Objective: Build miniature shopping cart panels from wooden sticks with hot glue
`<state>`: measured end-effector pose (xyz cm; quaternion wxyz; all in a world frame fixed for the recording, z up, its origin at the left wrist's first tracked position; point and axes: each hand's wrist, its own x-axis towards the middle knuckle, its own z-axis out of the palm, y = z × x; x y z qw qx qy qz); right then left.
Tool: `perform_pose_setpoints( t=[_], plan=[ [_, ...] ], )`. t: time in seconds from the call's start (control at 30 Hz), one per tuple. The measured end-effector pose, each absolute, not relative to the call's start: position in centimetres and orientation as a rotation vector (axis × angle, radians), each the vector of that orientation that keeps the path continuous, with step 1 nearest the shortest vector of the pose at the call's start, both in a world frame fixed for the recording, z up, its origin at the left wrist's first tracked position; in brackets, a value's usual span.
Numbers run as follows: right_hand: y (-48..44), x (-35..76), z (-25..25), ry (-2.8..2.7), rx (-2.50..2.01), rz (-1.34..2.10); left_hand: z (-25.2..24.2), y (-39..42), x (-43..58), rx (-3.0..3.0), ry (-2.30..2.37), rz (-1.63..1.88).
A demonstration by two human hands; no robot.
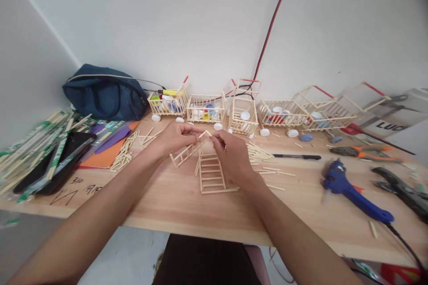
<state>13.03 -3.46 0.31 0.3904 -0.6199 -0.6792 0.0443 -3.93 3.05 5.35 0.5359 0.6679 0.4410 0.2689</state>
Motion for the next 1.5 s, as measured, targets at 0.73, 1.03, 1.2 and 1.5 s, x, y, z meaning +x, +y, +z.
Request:
perform_pose_setpoints(
  t=[0.73, 1.03, 1.2, 1.5],
  plan=[
    [-3.4, 13.2, 0.5, -1.762, -1.640, 0.185, 3.6, 3.9, -3.4, 1.549, 1.045, 0.711],
    [-3.4, 12.8, 0.4, -1.753, -1.587, 0.229, 2.9, 3.8, -3.4, 1.586, 1.078, 0.777],
    [-3.4, 12.6, 0.5, -1.747, -1.577, 0.232, 3.0, 3.5, -3.4, 1.593, 1.047, 0.786],
    [-3.6, 12.5, 0.6, -1.755, -1.563, 0.215, 2.7, 3.4, -3.4, 1.575, 1.019, 0.834]
  ],
)
